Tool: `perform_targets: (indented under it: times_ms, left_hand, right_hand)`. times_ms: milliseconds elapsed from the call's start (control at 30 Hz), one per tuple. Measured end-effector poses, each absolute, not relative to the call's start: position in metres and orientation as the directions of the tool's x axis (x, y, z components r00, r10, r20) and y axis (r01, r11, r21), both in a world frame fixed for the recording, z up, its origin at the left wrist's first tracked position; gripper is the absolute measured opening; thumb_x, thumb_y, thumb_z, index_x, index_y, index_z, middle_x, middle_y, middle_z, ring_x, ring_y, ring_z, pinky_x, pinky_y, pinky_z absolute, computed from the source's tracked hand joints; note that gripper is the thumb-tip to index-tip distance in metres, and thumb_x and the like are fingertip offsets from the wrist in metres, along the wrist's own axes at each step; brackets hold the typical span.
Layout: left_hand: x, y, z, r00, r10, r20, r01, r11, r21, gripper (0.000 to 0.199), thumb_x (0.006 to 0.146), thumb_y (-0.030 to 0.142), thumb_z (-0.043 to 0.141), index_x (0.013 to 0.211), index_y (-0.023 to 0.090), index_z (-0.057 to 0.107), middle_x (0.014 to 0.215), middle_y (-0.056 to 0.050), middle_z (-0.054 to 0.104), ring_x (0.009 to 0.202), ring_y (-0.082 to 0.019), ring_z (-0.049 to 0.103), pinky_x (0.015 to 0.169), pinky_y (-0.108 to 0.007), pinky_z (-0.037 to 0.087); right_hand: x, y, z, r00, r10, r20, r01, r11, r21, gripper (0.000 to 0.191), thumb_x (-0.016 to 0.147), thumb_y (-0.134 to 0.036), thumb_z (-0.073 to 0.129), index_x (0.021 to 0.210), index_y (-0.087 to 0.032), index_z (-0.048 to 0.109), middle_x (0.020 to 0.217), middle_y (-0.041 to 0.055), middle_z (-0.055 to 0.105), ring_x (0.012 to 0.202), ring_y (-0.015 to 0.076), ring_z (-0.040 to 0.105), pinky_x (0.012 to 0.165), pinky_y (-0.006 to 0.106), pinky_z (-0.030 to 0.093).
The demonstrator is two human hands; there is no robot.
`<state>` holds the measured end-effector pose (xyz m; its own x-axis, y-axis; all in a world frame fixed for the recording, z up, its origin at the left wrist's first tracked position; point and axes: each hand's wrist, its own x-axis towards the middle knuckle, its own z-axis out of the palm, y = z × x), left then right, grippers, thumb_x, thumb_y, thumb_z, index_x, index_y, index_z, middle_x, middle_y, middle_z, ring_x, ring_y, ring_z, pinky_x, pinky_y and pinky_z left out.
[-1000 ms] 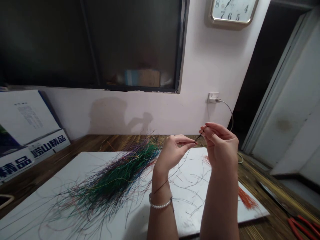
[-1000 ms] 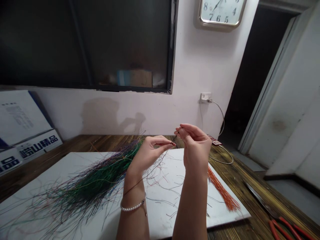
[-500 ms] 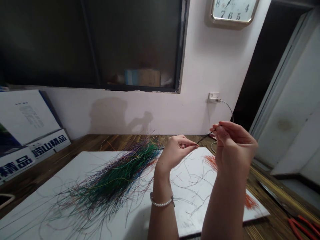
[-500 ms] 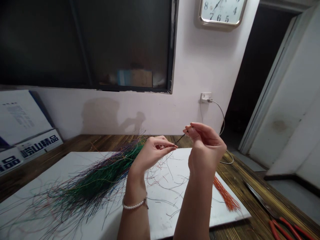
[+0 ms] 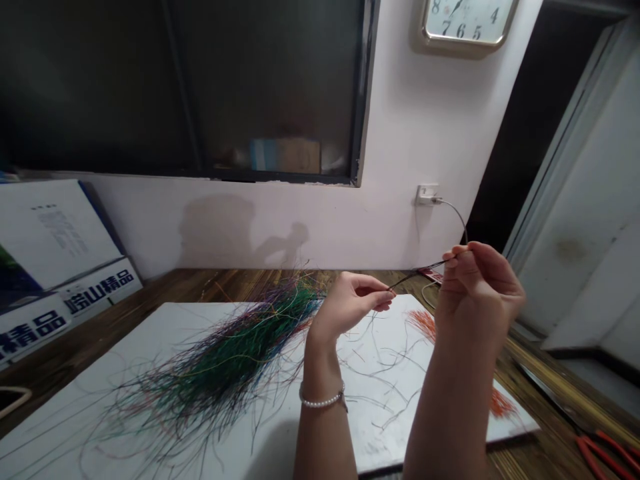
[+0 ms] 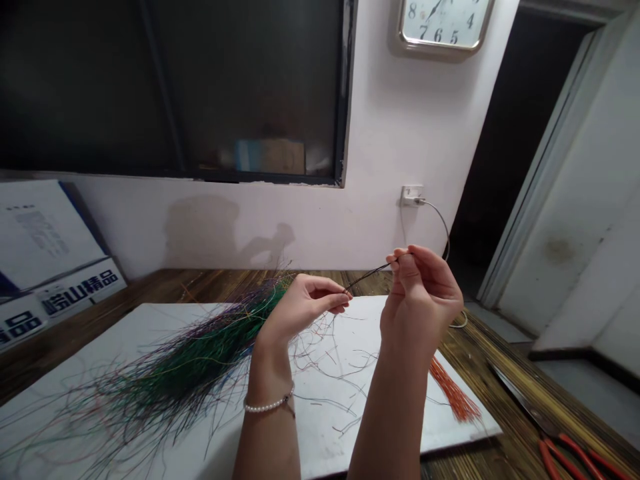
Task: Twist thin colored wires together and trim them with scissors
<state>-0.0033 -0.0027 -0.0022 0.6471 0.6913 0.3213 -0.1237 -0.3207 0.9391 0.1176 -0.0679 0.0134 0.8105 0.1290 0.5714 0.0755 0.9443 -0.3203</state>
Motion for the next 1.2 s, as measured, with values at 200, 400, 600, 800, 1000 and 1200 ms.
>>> perform_targets:
  times_ms: [200, 400, 600, 800, 1000, 1200]
  left_hand:
    - [-0.007, 0.005, -0.009, 0.666, 0.687, 0.289, -0.256, -0.153, 0.955, 0.015, 0.067, 0.027, 0.076, 0.075, 0.015, 0.074, 0.072, -0.007, 0.07, 0.065, -0.011, 0.063, 0.067, -0.026, 0.05]
    - [-0.01, 0.003, -0.008, 0.694, 0.665, 0.275, -0.307, -0.073, 0.949, 0.015, 0.065, 0.028, 0.078, 0.072, 0.015, 0.074, 0.071, -0.007, 0.069, 0.065, -0.011, 0.061, 0.066, -0.025, 0.049]
    - [-0.004, 0.001, -0.006, 0.704, 0.665, 0.249, -0.275, -0.069, 0.959, 0.014, 0.068, 0.027, 0.075, 0.067, 0.014, 0.071, 0.067, -0.004, 0.065, 0.063, -0.009, 0.057, 0.065, -0.022, 0.046]
    - [0.001, 0.0, -0.005, 0.651, 0.727, 0.219, -0.158, -0.153, 0.976, 0.014, 0.067, 0.026, 0.075, 0.066, 0.013, 0.069, 0.064, -0.004, 0.062, 0.063, -0.011, 0.056, 0.063, -0.024, 0.045]
    - [-0.001, 0.0, -0.004, 0.552, 0.794, 0.254, -0.044, -0.277, 0.96, 0.01, 0.072, 0.02, 0.066, 0.063, 0.014, 0.066, 0.06, -0.003, 0.06, 0.058, -0.011, 0.051, 0.059, -0.026, 0.041]
    - [-0.016, -0.004, 0.002, 0.587, 0.728, 0.354, 0.057, -0.473, 0.879, 0.013, 0.078, 0.025, 0.062, 0.074, 0.015, 0.07, 0.072, -0.007, 0.067, 0.069, -0.016, 0.057, 0.062, -0.029, 0.042]
  right_hand:
    - [0.12, -0.072, 0.013, 0.792, 0.16, 0.589, 0.016, 0.959, -0.282, 0.021, 0.067, -0.001, 0.066, 0.073, -0.02, 0.071, 0.068, -0.003, 0.063, 0.067, 0.0068, 0.061, 0.068, 0.02, 0.053]
    - [0.131, -0.068, 0.007, 0.794, 0.234, 0.562, -0.084, 0.956, -0.28, 0.021, 0.065, -0.005, 0.068, 0.074, -0.025, 0.07, 0.073, -0.0035, 0.061, 0.068, 0.0091, 0.059, 0.068, 0.024, 0.055]
    - [0.141, -0.059, 0.002, 0.724, 0.356, 0.591, -0.287, 0.934, -0.212, 0.018, 0.063, -0.01, 0.074, 0.074, -0.023, 0.069, 0.074, -0.0054, 0.061, 0.069, 0.005, 0.059, 0.07, 0.015, 0.053]
    - [0.125, -0.066, 0.009, 0.755, 0.244, 0.608, -0.068, 0.952, -0.297, 0.022, 0.064, -0.001, 0.067, 0.072, -0.021, 0.07, 0.067, -0.0041, 0.063, 0.064, 0.0073, 0.06, 0.064, 0.021, 0.052]
    - [0.104, -0.072, 0.017, 0.719, 0.126, 0.684, 0.205, 0.901, -0.382, 0.016, 0.065, -0.003, 0.069, 0.069, -0.018, 0.069, 0.062, -0.0023, 0.064, 0.057, 0.0111, 0.062, 0.057, 0.026, 0.053]
    - [0.095, -0.076, 0.02, 0.683, 0.106, 0.723, 0.281, 0.875, -0.394, 0.014, 0.066, -0.004, 0.07, 0.07, -0.018, 0.069, 0.062, -0.002, 0.065, 0.057, 0.0117, 0.063, 0.055, 0.026, 0.053]
